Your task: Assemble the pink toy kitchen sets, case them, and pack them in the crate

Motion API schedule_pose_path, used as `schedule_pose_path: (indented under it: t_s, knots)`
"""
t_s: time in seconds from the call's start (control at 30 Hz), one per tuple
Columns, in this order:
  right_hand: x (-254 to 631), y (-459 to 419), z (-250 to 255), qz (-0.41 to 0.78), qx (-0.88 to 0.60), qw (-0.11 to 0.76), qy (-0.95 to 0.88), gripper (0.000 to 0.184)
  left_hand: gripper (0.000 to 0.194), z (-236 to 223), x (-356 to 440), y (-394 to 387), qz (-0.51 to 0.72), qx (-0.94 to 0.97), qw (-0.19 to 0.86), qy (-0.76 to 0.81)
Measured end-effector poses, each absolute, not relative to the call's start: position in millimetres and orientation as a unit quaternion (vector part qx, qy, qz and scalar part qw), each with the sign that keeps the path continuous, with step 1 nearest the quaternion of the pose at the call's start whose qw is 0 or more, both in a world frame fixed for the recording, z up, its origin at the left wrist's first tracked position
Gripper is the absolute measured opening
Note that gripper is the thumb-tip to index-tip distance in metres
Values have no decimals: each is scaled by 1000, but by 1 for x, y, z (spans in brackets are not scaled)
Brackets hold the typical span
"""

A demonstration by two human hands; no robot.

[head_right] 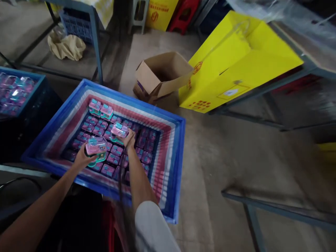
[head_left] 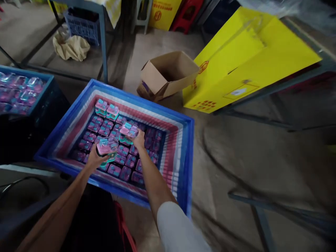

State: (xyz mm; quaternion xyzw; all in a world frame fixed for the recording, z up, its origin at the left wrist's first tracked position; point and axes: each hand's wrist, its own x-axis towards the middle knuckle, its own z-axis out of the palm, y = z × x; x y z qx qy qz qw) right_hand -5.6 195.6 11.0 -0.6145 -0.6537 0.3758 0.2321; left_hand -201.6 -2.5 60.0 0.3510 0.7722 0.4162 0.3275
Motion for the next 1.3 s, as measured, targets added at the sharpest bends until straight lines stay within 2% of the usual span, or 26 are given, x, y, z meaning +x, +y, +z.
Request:
schedule_pose_path:
  t_s: [0.13,0.3,0.5,0.6,0.73,0.87,0.93,1.0,1.07,1.3]
  knots:
    - [-50,256,-42,359,-637,205,-651,79,82,13,-212,39,383,317,345,796]
    - [-87,312,-106,345,-657,186,-644,85,78,-28,-233,86,344,319,371,801]
    - [-85,349,-168,326,-666,243,-625,81,83,-64,-266,89,285,343,382,809]
    - [-81,363,-186,332,-639,270,-639,84,83,-77,-279,92,270,370,379,804]
    - [-84,378,-196,381,-600,285,-643,98,88,-92,-281,112,278,389,349,805]
    - [-75,358,-185,403,-606,315,-609,108,95,-99,-269,144,299,424,356,777]
    - [-61,330,-173,481,-550,305,-611,107,97,-100,-259,158,309,433,368,763]
    - [-43,299,-161,603,-437,251,-618,111,98,-100,-248,168,318,436,375,753]
    - [-24,274,-151,670,-358,205,-617,117,99,-102,-234,177,330,443,389,737]
    - [30,280,-152,624,-425,225,-616,102,116,-121,-178,217,366,532,439,625]
